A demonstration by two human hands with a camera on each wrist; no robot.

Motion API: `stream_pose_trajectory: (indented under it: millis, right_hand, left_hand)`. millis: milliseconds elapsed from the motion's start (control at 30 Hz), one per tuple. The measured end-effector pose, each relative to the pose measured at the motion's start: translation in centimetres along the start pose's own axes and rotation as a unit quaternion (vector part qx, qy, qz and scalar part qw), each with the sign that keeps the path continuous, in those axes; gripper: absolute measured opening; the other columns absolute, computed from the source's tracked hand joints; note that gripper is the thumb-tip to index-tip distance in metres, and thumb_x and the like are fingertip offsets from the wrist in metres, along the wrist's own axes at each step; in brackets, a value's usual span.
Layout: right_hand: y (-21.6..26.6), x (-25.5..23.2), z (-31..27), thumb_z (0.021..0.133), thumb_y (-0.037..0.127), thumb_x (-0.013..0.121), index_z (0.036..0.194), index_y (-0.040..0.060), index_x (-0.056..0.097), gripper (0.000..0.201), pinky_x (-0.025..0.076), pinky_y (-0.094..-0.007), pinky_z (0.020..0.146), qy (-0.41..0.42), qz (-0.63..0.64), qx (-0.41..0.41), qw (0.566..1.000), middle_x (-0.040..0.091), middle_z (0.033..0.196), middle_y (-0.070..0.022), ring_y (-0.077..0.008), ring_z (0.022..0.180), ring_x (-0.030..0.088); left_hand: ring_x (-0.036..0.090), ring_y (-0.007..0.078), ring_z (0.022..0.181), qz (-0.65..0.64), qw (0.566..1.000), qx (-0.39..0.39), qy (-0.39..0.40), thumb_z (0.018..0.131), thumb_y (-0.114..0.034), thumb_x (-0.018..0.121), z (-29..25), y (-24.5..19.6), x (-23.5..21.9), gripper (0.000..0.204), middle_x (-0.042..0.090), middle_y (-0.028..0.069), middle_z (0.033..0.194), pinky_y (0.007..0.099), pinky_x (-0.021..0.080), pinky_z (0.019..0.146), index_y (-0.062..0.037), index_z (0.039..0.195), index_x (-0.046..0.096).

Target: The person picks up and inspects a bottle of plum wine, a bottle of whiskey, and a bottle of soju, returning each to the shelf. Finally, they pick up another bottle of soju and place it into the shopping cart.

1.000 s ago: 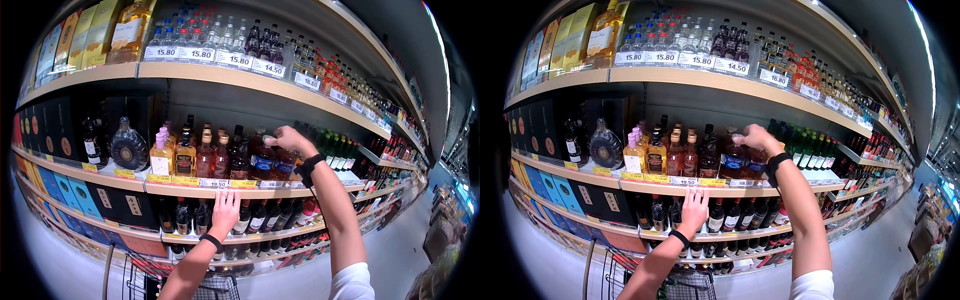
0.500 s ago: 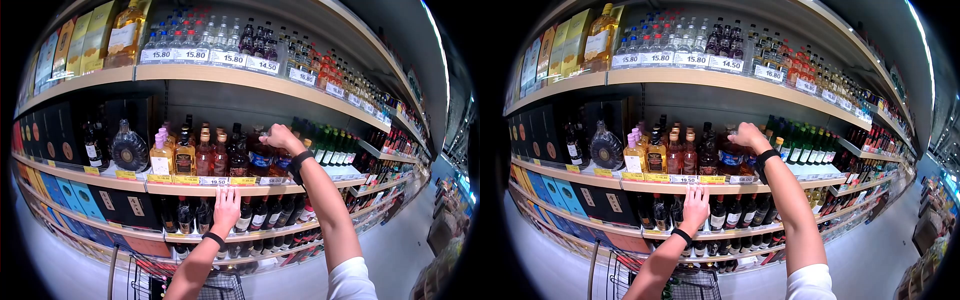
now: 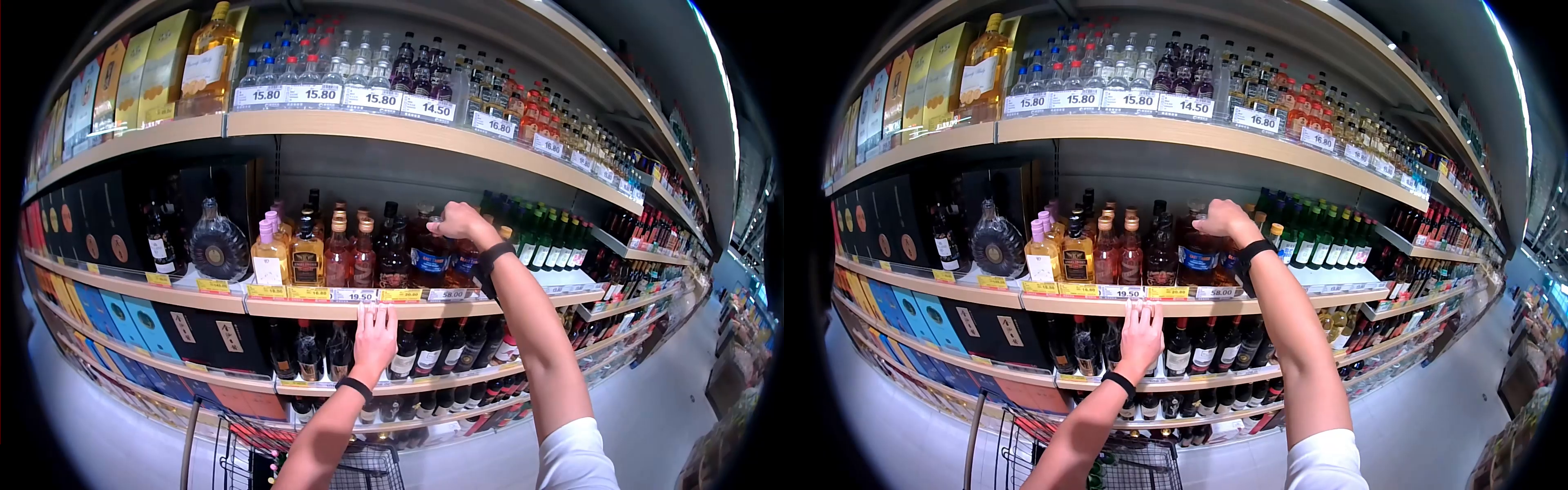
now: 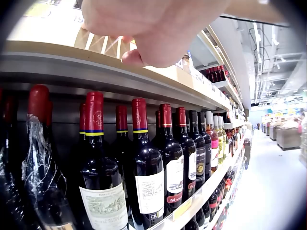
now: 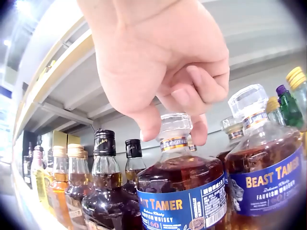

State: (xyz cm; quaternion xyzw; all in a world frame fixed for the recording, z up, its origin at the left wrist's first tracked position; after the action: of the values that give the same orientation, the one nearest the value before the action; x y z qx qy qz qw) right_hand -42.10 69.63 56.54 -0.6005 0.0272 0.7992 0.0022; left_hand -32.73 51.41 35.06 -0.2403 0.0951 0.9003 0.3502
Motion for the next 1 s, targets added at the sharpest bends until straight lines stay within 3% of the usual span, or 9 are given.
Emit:
stream_pose_trajectory:
  millis: [267, 500, 600, 733, 767, 867, 900, 1000]
  right_hand:
    - [1.1, -0.4, -0.7, 0.082, 0.047, 0.070, 0.094, 0.0013, 0.076, 0.048, 0.053, -0.0441, 0.090, 0.012, -0.025, -0.002, 1.000, 0.070, 0.106, -0.0262, -0.0400, 0.103, 0.066]
    - [0.2, -1.8, -3.4, 0.083, 0.048, 0.074, 0.104, -0.0004, 0.072, 0.052, 0.053, -0.0440, 0.091, 0.002, 0.055, 0.043, 0.998, 0.069, 0.109, -0.0253, -0.0405, 0.104, 0.066]
    - [-2.6, -3.4, -4.4, 0.085, 0.045, 0.072, 0.107, 0.0006, 0.072, 0.049, 0.052, -0.0442, 0.091, -0.098, 0.077, 0.055, 0.991, 0.069, 0.110, -0.0249, -0.0402, 0.105, 0.066]
    - [-6.0, -3.9, -7.4, 0.086, 0.029, 0.069, 0.106, 0.0006, 0.072, 0.035, 0.052, -0.0432, 0.092, -0.104, 0.150, 0.053, 0.982, 0.070, 0.107, -0.0238, -0.0390, 0.105, 0.066]
    - [-6.4, -4.1, -8.4, 0.089, 0.017, 0.064, 0.105, -0.0054, 0.069, 0.028, 0.056, -0.0369, 0.079, -0.125, 0.152, 0.018, 0.980, 0.074, 0.085, -0.0184, -0.0267, 0.085, 0.073]
    - [-8.2, -2.8, -11.4, 0.090, 0.015, 0.064, 0.100, -0.0050, 0.070, 0.023, 0.056, -0.0348, 0.075, -0.127, 0.200, 0.015, 0.971, 0.074, 0.083, -0.0172, -0.0242, 0.080, 0.073]
    - [-8.9, -2.0, -12.4, 0.086, 0.019, 0.066, 0.098, -0.0024, 0.072, 0.026, 0.056, -0.0379, 0.079, -0.114, 0.243, 0.029, 0.963, 0.073, 0.086, -0.0191, -0.0295, 0.082, 0.072]
    - [-9.9, 1.9, -14.9, 0.090, 0.015, 0.065, 0.099, -0.0051, 0.071, 0.022, 0.056, -0.0366, 0.077, -0.087, 0.342, -0.011, 0.936, 0.073, 0.083, -0.0150, -0.0227, 0.078, 0.072]
  left_hand:
    - [0.055, 0.0384, 0.118, 0.003, 1.000, 0.002, -0.009, 0.079, -0.008, 0.059, -0.1, -0.1, 0.0, 0.043, 0.060, 0.0205, 0.118, 0.0552, 0.035, 0.113, 0.0036, 0.121, 0.058]
    - [0.056, 0.0377, 0.116, 0.009, 1.000, 0.007, 0.001, 0.077, -0.008, 0.062, 0.0, -0.1, 0.0, 0.046, 0.060, 0.0197, 0.116, 0.0544, 0.035, 0.113, 0.0029, 0.122, 0.058]
    - [0.056, 0.0375, 0.115, 0.014, 1.000, 0.011, 0.008, 0.078, -0.008, 0.062, 0.1, -0.3, -0.1, 0.046, 0.060, 0.0194, 0.113, 0.0537, 0.035, 0.113, 0.0023, 0.122, 0.059]
    - [0.056, 0.0373, 0.113, 0.015, 0.999, -0.001, 0.035, 0.079, -0.009, 0.063, 0.2, -0.3, 0.4, 0.045, 0.060, 0.0183, 0.110, 0.0526, 0.036, 0.113, 0.0013, 0.122, 0.059]
    - [0.055, 0.0373, 0.112, 0.023, 0.999, 0.001, 0.029, 0.077, -0.009, 0.064, 0.2, -0.4, 0.3, 0.047, 0.059, 0.0180, 0.110, 0.0519, 0.036, 0.113, 0.0011, 0.122, 0.059]
    - [0.055, 0.0375, 0.103, 0.029, 0.999, 0.014, 0.020, 0.070, -0.010, 0.068, 0.3, -0.6, 0.2, 0.055, 0.057, 0.0175, 0.106, 0.0505, 0.037, 0.113, -0.0014, 0.123, 0.057]
    - [0.055, 0.0381, 0.104, 0.026, 0.999, 0.011, 0.022, 0.071, -0.009, 0.068, 0.3, -0.7, 0.2, 0.052, 0.057, 0.0181, 0.108, 0.0496, 0.038, 0.112, -0.0016, 0.121, 0.058]
    - [0.055, 0.0379, 0.106, 0.034, 0.999, 0.009, 0.040, 0.071, -0.009, 0.067, 0.5, -0.9, 0.1, 0.049, 0.058, 0.0184, 0.110, 0.0487, 0.040, 0.110, -0.0014, 0.119, 0.059]
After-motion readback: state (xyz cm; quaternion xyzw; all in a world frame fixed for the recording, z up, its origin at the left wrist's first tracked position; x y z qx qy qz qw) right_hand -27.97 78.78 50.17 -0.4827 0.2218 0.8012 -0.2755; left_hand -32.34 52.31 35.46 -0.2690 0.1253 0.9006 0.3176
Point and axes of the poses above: each hand's wrist, its own z-axis towards the middle knuckle, its own x-axis out of the palm, y = z × x, the point moved 9 cm from there along z, towards the middle knuckle
